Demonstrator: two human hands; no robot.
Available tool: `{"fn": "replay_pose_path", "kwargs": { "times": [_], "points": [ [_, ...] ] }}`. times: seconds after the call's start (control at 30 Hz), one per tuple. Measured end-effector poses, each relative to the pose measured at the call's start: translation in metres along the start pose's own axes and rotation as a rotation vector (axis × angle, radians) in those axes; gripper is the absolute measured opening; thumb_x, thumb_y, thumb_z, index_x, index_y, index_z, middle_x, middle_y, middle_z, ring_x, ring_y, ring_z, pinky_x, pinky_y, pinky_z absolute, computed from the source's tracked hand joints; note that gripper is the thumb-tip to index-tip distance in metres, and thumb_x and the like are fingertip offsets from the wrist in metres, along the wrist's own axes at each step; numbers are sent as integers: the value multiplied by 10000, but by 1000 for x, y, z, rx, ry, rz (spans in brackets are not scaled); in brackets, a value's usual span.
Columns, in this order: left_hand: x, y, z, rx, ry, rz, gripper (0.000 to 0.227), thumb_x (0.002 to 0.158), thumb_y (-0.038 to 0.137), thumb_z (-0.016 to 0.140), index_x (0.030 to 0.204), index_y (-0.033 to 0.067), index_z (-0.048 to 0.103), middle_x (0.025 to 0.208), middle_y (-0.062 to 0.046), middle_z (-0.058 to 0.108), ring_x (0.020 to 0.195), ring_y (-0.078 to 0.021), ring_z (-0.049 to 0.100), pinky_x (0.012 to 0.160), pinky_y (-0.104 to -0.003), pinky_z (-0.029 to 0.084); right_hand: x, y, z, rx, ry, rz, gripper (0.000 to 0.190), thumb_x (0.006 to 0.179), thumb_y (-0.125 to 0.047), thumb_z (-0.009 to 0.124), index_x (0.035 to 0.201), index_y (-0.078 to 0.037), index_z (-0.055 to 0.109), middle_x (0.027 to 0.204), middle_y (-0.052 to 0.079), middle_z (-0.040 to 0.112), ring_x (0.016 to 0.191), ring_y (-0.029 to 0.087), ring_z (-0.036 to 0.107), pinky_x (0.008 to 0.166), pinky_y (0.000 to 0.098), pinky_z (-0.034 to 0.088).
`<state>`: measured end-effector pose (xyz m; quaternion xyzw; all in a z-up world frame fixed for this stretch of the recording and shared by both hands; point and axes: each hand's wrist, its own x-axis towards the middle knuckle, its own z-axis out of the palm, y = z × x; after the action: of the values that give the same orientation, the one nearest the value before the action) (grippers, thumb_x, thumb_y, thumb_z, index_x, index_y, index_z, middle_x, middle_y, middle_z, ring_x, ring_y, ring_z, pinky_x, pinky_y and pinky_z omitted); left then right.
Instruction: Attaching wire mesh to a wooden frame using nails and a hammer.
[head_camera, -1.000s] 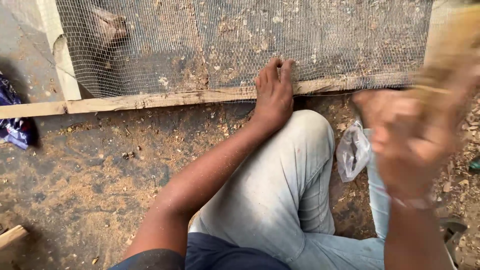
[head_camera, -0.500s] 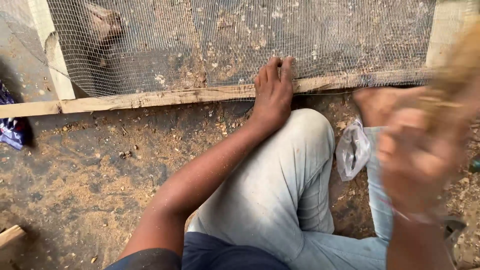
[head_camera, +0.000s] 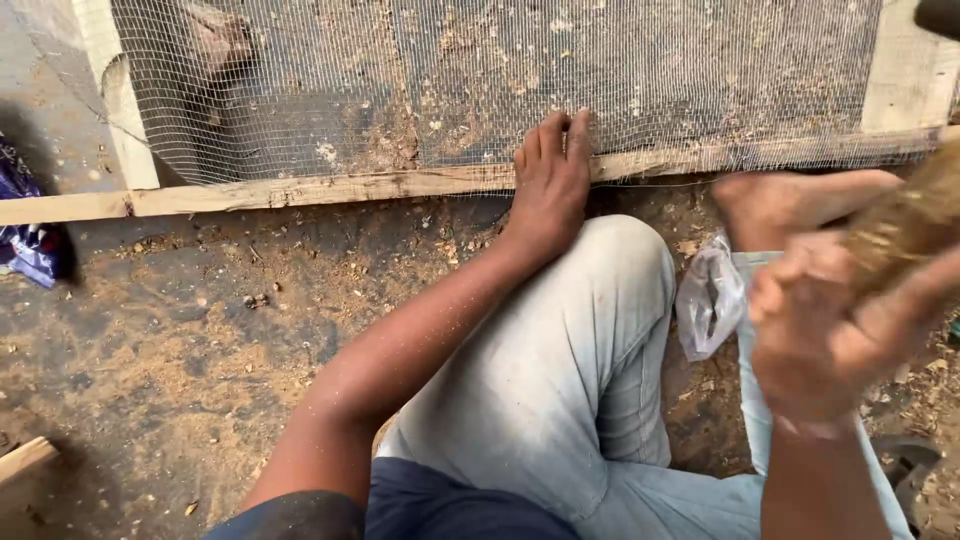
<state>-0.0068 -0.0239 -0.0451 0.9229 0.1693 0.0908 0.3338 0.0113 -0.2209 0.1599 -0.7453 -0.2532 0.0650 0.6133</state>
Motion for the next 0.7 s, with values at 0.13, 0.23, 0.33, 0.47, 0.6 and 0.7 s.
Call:
{"fn": "replay_pose_path", "kwargs": {
  "times": [0.13, 0.23, 0.33, 0.47, 0.6, 0.7],
  "points": [
    [-2, 1, -2, -26, 17, -1, 737, 906, -109, 474, 1576, -17, 182, 1441, -266, 310, 1300, -374, 381, 1122, -498, 326, 34, 23, 24, -894, -526, 402, 666, 1156, -300, 543, 1704, -250, 168, 747, 125, 653, 587, 222, 595, 613, 351, 562],
    [-1, 0, -9, -44, 42, 25, 762, 885, -15, 554, 1550, -29, 182, 1436, -283, 307, 1294, -428, 357, 1102, -556, 287, 41, 13, 17, -1141, -723, 552, 725, 1070, -379, 497, 1705, -261, 166, 673, 191, 659, 558, 263, 628, 594, 453, 553],
    [0, 4, -7, -1, -6, 24, 767, 876, -69, 529, 1567, 10, 203, 1460, -269, 314, 1335, -399, 356, 1165, -520, 289, 42, -29, 23, -946, -488, 605, 712, 1047, -372, 479, 1689, -294, 180, 721, 152, 644, 580, 237, 639, 595, 457, 562],
    [0, 1, -5, 29, -13, 16, 786, 854, -89, 533, 1555, -31, 184, 1444, -288, 304, 1343, -414, 344, 1165, -521, 281, 37, -42, 22, -488, -214, 378, 720, 1080, -306, 494, 1699, -209, 140, 792, 70, 564, 566, 176, 537, 527, 354, 492],
    [4, 8, -15, 64, -187, -58, 834, 824, -170, 490, 1580, 8, 184, 1443, -263, 309, 1307, -359, 368, 1146, -477, 309, 41, -4, 18, -614, -443, 611, 694, 1101, -307, 492, 1704, -271, 150, 776, 60, 546, 585, 151, 521, 543, 335, 501],
    [1, 4, -10, -33, -38, -4, 772, 853, -68, 542, 1543, -7, 199, 1412, -293, 310, 1282, -409, 364, 1105, -519, 309, 46, 19, 16, -847, -708, 913, 677, 1111, -319, 487, 1708, -353, 167, 750, 64, 560, 611, 143, 543, 582, 341, 536]
  ]
}}
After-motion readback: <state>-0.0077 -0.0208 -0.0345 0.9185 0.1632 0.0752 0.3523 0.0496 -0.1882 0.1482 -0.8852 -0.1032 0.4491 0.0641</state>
